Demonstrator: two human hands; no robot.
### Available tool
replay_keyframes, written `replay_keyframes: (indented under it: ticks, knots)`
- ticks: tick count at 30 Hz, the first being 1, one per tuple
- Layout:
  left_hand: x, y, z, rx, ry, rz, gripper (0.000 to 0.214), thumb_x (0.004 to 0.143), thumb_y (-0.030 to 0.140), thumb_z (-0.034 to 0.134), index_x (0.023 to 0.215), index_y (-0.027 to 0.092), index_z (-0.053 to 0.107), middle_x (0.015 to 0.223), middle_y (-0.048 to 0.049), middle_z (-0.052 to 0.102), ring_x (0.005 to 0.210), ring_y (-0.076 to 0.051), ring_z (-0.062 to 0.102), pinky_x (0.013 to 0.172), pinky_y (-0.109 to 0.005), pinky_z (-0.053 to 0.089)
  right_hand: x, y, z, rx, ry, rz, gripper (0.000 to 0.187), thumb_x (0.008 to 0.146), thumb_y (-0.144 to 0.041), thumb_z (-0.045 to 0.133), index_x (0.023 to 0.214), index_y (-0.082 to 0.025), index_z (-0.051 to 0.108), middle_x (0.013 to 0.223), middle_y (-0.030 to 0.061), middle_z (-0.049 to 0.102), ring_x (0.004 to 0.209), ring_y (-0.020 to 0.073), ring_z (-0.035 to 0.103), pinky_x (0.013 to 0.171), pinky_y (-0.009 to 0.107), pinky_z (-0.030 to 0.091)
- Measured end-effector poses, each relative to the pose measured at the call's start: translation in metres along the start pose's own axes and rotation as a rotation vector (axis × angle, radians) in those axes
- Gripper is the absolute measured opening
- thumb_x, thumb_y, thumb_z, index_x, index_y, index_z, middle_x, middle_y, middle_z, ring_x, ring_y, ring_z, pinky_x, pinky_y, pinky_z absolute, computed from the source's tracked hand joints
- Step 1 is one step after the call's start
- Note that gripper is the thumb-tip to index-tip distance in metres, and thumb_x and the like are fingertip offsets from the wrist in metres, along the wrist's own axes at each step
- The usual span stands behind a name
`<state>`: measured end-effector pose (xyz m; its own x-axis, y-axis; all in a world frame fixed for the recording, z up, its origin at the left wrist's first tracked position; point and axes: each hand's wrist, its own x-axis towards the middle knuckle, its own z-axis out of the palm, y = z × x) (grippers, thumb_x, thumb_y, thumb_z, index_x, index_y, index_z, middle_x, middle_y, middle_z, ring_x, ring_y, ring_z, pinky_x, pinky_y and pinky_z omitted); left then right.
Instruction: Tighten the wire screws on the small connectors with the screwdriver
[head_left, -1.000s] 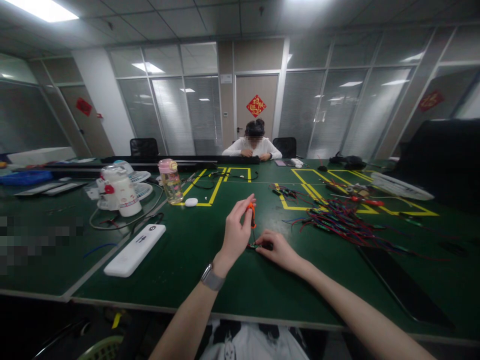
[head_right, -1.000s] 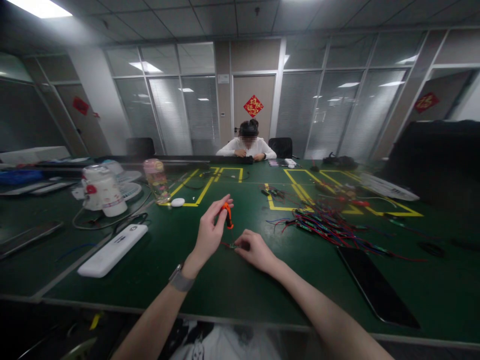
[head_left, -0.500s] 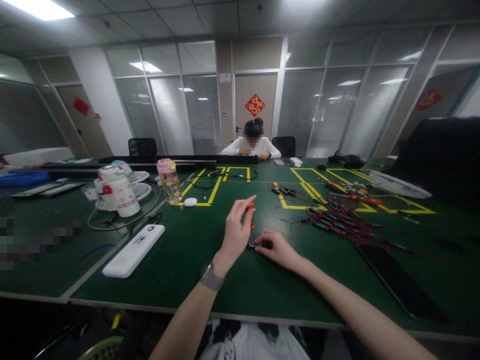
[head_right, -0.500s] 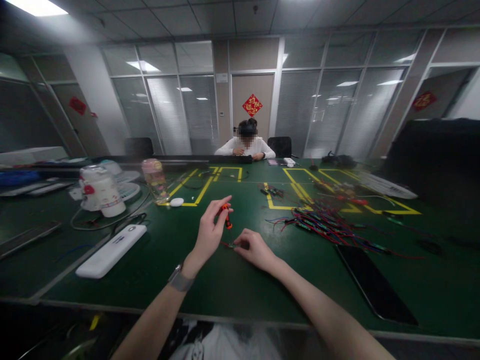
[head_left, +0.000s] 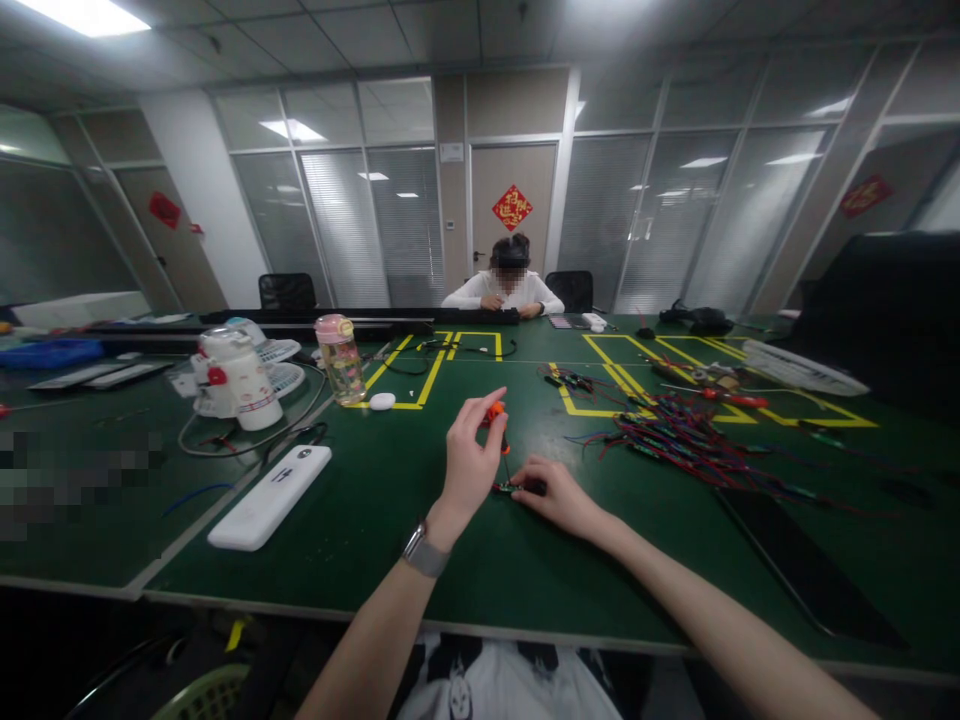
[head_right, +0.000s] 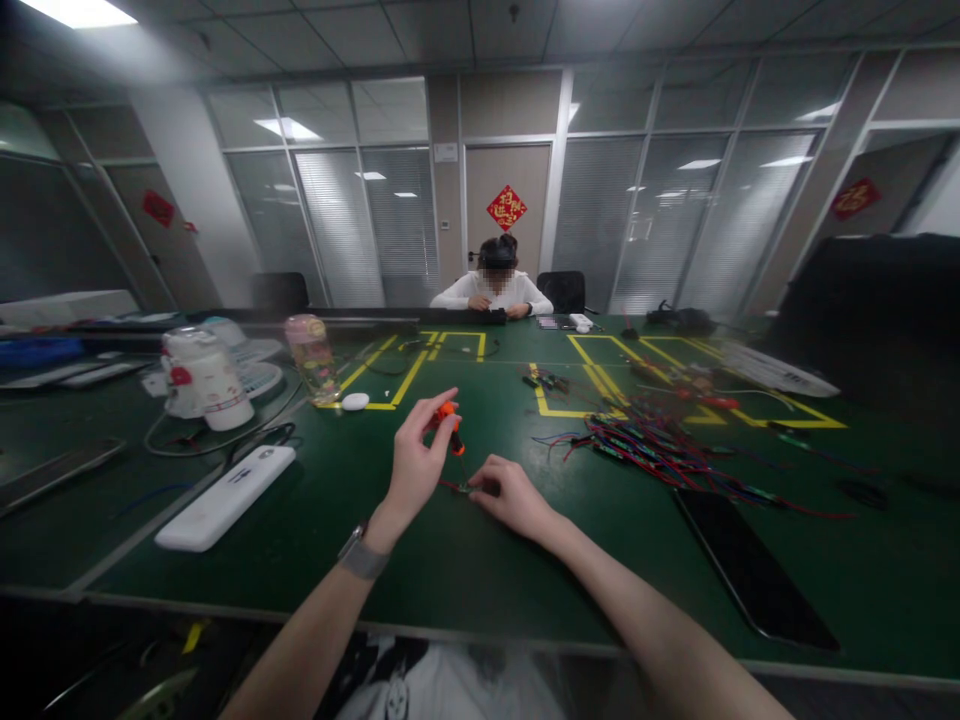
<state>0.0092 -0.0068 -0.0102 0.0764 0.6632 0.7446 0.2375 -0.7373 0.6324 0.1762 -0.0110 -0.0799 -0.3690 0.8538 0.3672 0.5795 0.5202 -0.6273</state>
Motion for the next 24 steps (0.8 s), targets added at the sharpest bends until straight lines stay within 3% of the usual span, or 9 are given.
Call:
replay_keyframes:
  ticks: [4, 9, 15, 17, 21, 24]
  knots:
    - [-0.0004, 0.0005, -0.0006, 0.024, 0.005, 0.007, 0.027, 0.092, 0.028, 0.052, 0.117, 0.024, 0.061, 0.099, -0.0043, 0.057, 0.088, -0.015, 0.058, 0.077, -0.026, 0.049, 0.0002, -0.0009, 0.0000, 0.007, -0.001, 0.008, 0.009, 0.075, -0.012, 0.068, 0.083, -0.015, 0.070, 0.081, 0.0033, 0.059, 0.072, 0.0158, 0.057, 0.067, 0.027, 0.046]
    - [-0.0008, -0.0005, 0.0006, -0.032, -0.050, -0.005, 0.035, 0.096, 0.020, 0.041, 0.129, 0.024, 0.051, 0.122, -0.0076, 0.054, 0.109, -0.017, 0.056, 0.089, -0.028, 0.047, 0.0004, 0.0005, 0.0004, 0.022, -0.009, 0.003, 0.008, 0.076, -0.013, 0.067, 0.084, -0.015, 0.070, 0.082, 0.0035, 0.059, 0.072, 0.0155, 0.058, 0.067, 0.027, 0.046]
    - [-0.0003, 0.0014, -0.0003, 0.095, 0.053, 0.023, 0.024, 0.085, 0.022, 0.062, 0.109, 0.022, 0.064, 0.095, -0.0029, 0.058, 0.086, -0.015, 0.059, 0.077, -0.026, 0.049, 0.0007, 0.0013, 0.0007, 0.002, -0.013, 0.015, 0.009, 0.076, -0.012, 0.068, 0.084, -0.015, 0.070, 0.081, 0.0029, 0.058, 0.073, 0.0158, 0.057, 0.068, 0.027, 0.045]
    - [-0.0002, 0.0016, -0.0010, 0.103, 0.069, 0.011, 0.023, 0.086, 0.025, 0.061, 0.108, 0.022, 0.065, 0.096, -0.0032, 0.056, 0.086, -0.014, 0.058, 0.077, -0.026, 0.049, 0.0007, 0.0011, 0.0004, 0.001, -0.014, 0.014, 0.009, 0.076, -0.011, 0.068, 0.084, -0.015, 0.071, 0.081, 0.0028, 0.058, 0.074, 0.0158, 0.057, 0.068, 0.027, 0.045]
    - [-0.0003, 0.0001, -0.0007, -0.041, -0.039, -0.025, 0.033, 0.095, 0.022, 0.043, 0.127, 0.025, 0.054, 0.109, -0.0063, 0.056, 0.093, -0.015, 0.059, 0.079, -0.027, 0.051, 0.0007, 0.0009, 0.0000, 0.011, -0.016, 0.004, 0.008, 0.076, -0.012, 0.068, 0.084, -0.015, 0.070, 0.082, 0.0031, 0.058, 0.073, 0.0157, 0.057, 0.066, 0.026, 0.045]
    - [-0.0006, 0.0001, 0.0002, -0.083, -0.106, 0.000, 0.033, 0.093, 0.021, 0.048, 0.125, 0.025, 0.055, 0.104, -0.0051, 0.058, 0.090, -0.014, 0.060, 0.076, -0.025, 0.052, 0.0007, 0.0008, 0.0002, 0.018, -0.012, 0.007, 0.008, 0.076, -0.012, 0.068, 0.083, -0.015, 0.070, 0.081, 0.0025, 0.058, 0.073, 0.0155, 0.057, 0.066, 0.026, 0.045]
